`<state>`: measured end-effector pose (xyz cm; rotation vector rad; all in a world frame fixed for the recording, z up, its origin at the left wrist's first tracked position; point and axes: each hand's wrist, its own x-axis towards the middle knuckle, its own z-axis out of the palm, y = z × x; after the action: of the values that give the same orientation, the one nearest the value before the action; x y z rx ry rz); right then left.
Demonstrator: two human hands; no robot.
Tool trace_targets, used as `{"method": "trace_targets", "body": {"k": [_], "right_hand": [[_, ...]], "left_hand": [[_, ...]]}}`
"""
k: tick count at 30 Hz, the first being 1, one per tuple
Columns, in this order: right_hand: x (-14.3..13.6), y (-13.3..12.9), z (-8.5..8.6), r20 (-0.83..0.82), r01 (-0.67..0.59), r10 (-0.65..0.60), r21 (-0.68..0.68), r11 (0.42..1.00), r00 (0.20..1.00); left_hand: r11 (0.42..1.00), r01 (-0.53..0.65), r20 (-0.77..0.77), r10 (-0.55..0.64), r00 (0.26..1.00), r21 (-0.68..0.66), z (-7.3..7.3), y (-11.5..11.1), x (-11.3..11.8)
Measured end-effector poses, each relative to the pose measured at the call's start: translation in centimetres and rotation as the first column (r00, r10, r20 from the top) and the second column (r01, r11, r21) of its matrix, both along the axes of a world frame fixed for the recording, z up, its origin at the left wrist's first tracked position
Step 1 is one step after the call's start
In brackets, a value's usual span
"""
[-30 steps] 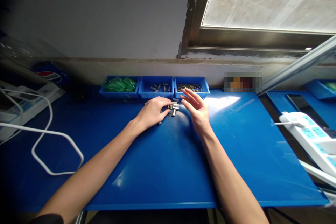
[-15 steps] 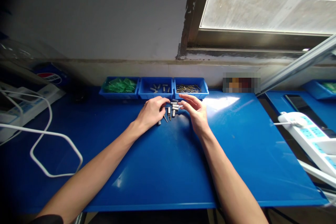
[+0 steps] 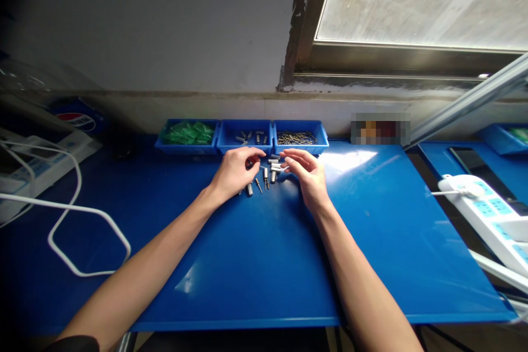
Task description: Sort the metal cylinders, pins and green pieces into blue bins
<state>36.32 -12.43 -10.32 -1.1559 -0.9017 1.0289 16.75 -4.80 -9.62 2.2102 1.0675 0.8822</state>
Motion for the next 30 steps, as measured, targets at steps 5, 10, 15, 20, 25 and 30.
{"method": "trace_targets", "body": {"k": [5,10,15,20,25,30], "right_hand": [[0.2,0.1,-0.2,0.016,-0.006,0.006,-0.004,1.0,1.0],[0.1,-0.1,-0.1,0.151,-0.035,0.033,0.013,0.999,0.988],[-0.4,-0.2,0.0,0.057,-0.136,0.136,-0.01,0.991,0.989],[-0.7,-0.2,0.1,-0.082,-0.107,0.106,-0.009,0.994,0.991],[-0.6,0.1,0.1,-0.116,-0.07,0.068,-0.014,0.997,0.991],[-0.4,0.1,0.3,-0.052,0.06,-0.059,0.021,0.998,0.997]], "left_hand": [[0.995,-0.037,0.156,0.051,0.986,-0.091,1.2,-0.2,0.0],[0.919,0.106,0.486,0.1,0.868,-0.379,2.4,-0.3,0.2],[0.845,0.247,0.596,0.101,0.797,-0.475,2.5,-0.4,0.3],[0.826,0.3,0.599,0.056,0.798,-0.477,2.4,-0.6,0.5],[0.887,0.233,0.453,-0.03,0.891,-0.399,2.5,-0.7,0.3],[0.993,0.067,0.008,-0.067,0.998,-0.098,1.8,-0.4,-0.2]]}}
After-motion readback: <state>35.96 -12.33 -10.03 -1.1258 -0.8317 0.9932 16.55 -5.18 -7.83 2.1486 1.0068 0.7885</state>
